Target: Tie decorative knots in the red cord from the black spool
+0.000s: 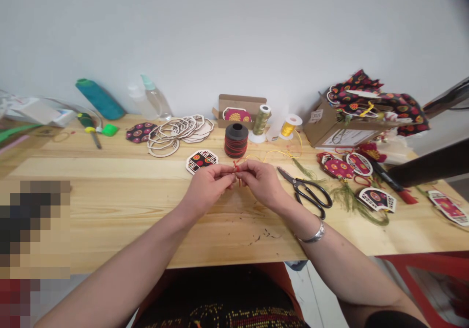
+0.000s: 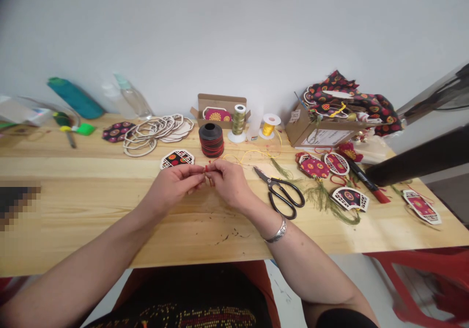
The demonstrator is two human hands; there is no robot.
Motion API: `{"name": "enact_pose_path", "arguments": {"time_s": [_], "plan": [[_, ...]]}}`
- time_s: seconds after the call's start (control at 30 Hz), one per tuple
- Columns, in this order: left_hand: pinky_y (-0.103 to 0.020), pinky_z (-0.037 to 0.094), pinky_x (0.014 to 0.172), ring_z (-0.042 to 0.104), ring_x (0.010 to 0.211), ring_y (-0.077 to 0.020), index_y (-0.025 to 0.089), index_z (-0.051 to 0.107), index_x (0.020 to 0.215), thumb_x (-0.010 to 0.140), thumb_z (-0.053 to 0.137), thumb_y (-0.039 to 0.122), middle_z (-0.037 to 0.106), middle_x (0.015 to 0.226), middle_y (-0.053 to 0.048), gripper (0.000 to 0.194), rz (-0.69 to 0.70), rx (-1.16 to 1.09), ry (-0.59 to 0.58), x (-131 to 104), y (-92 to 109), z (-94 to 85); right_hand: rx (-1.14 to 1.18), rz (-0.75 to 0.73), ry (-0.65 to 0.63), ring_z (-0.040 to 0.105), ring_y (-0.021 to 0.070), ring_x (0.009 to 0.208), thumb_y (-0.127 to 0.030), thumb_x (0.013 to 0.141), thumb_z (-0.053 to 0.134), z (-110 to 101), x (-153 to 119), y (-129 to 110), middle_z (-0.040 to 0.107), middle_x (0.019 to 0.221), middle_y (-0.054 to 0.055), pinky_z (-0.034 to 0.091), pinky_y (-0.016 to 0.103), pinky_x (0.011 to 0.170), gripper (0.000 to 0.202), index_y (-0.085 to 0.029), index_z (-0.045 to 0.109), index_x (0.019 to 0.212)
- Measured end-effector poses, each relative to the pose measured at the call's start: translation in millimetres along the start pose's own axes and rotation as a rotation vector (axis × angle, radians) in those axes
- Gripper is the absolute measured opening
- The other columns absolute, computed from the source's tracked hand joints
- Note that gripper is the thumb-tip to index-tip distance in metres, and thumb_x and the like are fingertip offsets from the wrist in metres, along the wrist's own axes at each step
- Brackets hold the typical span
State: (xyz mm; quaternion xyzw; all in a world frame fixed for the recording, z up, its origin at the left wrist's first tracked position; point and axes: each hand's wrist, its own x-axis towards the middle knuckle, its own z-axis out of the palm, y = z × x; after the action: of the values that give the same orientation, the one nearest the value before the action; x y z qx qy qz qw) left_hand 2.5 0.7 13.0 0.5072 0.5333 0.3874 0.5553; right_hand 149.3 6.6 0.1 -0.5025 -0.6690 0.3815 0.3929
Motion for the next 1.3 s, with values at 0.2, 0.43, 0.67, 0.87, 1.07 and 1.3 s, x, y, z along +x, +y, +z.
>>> {"name": "enact_pose_path", "arguments": {"time_s": [0.2,0.43,0.67,0.87,1.07,1.3], "plan": [[-0.020,0.035,0.047,0.045,0.047,-0.0058,0.012,0.072,0.080,0.067,0.066,0.020,0.062,0.058,0.001,0.017,-0.015,-0.069,-0.014,4.5,-4.5,-1.8,0.013,0.012,0.007,0.051,0.0097,0.055,-0.012,0.076,0.053,0.9,0.0,1.7,0.057,0.057,-0.002,0.041,0.023,0.059,0.013,-0.016,0.064,0.071],[-0.021,0.034,0.047,0.047,0.050,-0.0074,0.011,0.073,0.074,0.065,0.068,0.024,0.060,0.055,0.000,0.017,-0.047,-0.115,-0.025,9.7,-11.1,-2.6,0.047,0.056,0.001,0.051,0.0092,0.054,-0.013,0.076,0.054,1.3,1.3,2.7,0.058,0.058,-0.002,0.042,0.023,0.058,0.009,-0.016,0.062,0.074],[-0.020,0.027,0.047,0.041,0.048,-0.0056,0.010,0.073,0.076,0.061,0.071,0.025,0.054,0.050,0.002,0.021,-0.072,-0.123,0.010,10.4,-10.1,-3.4,0.126,0.104,-0.012,0.051,0.0081,0.052,-0.017,0.075,0.057,0.0,2.4,0.4,0.059,0.062,-0.002,0.043,0.023,0.054,0.005,-0.015,0.059,0.078],[-0.018,0.023,0.044,0.040,0.047,-0.0049,0.009,0.071,0.072,0.057,0.074,0.022,0.052,0.050,0.002,0.021,-0.147,-0.252,-0.015,10.7,-8.1,-5.3,0.249,0.160,-0.011,0.050,0.0068,0.051,-0.019,0.072,0.059,-0.9,3.3,-0.9,0.059,0.066,-0.001,0.042,0.021,0.051,0.008,-0.015,0.058,0.080],[-0.016,0.021,0.041,0.040,0.046,-0.0031,0.008,0.070,0.070,0.057,0.074,0.017,0.052,0.052,0.001,0.016,-0.254,-0.385,-0.085,12.2,-8.2,-8.4,0.350,0.210,-0.051,0.048,0.0053,0.046,-0.021,0.071,0.062,-2.1,5.7,0.0,0.056,0.057,-0.004,0.039,0.019,0.046,0.010,-0.015,0.057,0.077],[-0.014,0.019,0.040,0.038,0.044,-0.0015,0.006,0.070,0.072,0.060,0.072,0.012,0.052,0.054,0.001,0.014,-0.338,-0.480,-0.220,12.6,-4.6,-11.5,0.461,0.275,-0.138,0.049,0.0051,0.045,-0.024,0.066,0.068,-9.2,7.6,-1.2,0.055,0.054,-0.005,0.035,0.019,0.043,0.017,-0.014,0.059,0.075]]}}
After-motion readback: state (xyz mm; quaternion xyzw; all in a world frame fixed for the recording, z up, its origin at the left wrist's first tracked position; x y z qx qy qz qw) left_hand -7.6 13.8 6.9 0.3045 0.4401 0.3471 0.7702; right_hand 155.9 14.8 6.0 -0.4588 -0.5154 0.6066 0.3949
